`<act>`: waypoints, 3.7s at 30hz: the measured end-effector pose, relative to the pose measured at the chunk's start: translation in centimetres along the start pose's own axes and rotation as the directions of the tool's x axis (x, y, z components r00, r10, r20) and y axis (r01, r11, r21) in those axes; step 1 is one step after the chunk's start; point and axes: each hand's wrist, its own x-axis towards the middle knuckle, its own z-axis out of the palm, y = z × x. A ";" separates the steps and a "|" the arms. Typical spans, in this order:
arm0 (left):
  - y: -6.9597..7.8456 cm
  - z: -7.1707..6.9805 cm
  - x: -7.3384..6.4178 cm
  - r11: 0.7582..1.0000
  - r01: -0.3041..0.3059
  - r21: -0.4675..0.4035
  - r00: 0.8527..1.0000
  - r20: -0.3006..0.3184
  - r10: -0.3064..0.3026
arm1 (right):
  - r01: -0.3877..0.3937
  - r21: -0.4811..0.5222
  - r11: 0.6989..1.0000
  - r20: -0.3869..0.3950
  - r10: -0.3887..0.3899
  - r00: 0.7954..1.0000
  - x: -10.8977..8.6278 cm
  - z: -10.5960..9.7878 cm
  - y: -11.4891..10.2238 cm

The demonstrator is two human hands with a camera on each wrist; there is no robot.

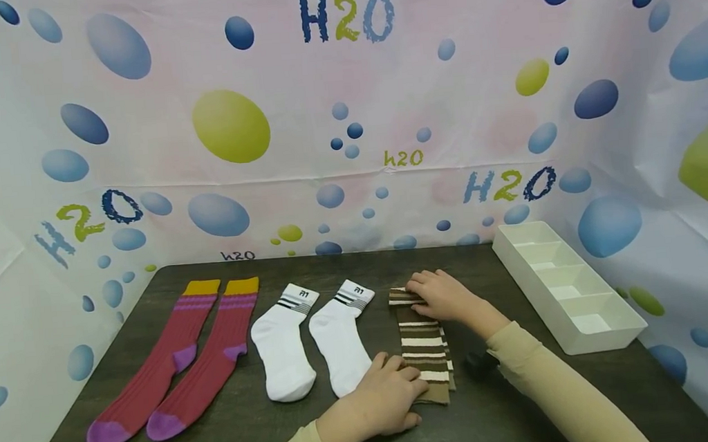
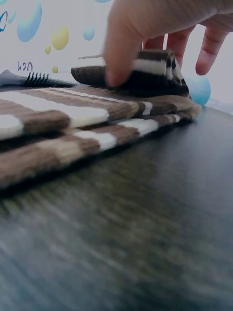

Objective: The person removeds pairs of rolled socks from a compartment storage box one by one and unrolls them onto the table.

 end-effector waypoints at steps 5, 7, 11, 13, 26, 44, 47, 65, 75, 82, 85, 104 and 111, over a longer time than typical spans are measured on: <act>0.1 0.0 -0.1 1.000 0.004 -0.001 1.000 0.008 -0.004 | 0.006 -0.048 0.999 -0.056 -0.009 0.998 0.7 0.5 0.4; 0.2 0.1 -0.1 1.000 0.003 0.000 1.000 0.006 -0.003 | -0.002 -0.063 0.998 -0.082 -0.003 0.997 1.0 0.7 0.6; 0.2 0.1 -0.1 1.000 0.003 0.009 1.000 -0.011 -0.003 | -0.022 -0.059 0.998 -0.122 0.014 0.992 1.7 1.0 1.1; 0.2 0.1 -0.1 1.000 0.004 0.014 1.000 -0.023 -0.004 | -0.023 -0.065 0.998 -0.154 0.013 0.988 2.1 1.1 1.4; 0.2 0.5 -0.1 1.000 -0.001 0.024 0.998 -0.058 0.003 | -0.010 0.044 0.999 -0.059 0.013 0.998 2.7 1.7 2.3; 0.1 0.5 -0.1 0.999 -0.014 0.039 0.997 -0.077 0.017 | 0.045 -0.202 0.978 -0.092 -0.064 0.994 6.3 1.5 3.8; 0.1 0.5 0.0 0.999 -0.016 0.037 0.997 -0.076 0.019 | 0.016 -0.211 0.977 -0.081 -0.034 0.996 6.7 1.4 3.7; 0.2 0.5 0.0 0.999 -0.006 0.032 0.999 -0.040 0.008 | 0.042 0.149 0.988 0.179 -0.069 0.981 6.0 0.4 2.4; 0.2 0.6 -0.1 0.999 -0.013 0.035 0.999 -0.035 0.014 | 0.002 0.155 0.988 0.252 -0.042 0.967 5.6 1.3 2.6; 0.1 0.4 -0.1 0.999 -0.011 0.037 0.999 -0.040 0.013 | -0.129 0.141 0.982 0.414 0.059 0.908 5.4 1.3 3.4; 0.1 0.1 -0.1 0.999 0.013 0.035 0.999 -0.033 -0.011 | -0.189 0.129 0.974 0.450 0.112 0.886 4.7 1.1 4.0; 0.0 -2.1 2.5 0.957 0.213 0.199 0.965 0.114 -0.238 | -0.490 0.039 0.871 0.383 0.440 0.812 -4.7 -1.4 5.9; -1.5 -2.9 3.6 0.921 0.245 0.303 0.932 0.189 -0.310 | -0.504 -0.018 0.863 0.346 0.479 0.807 -8.4 -2.6 4.8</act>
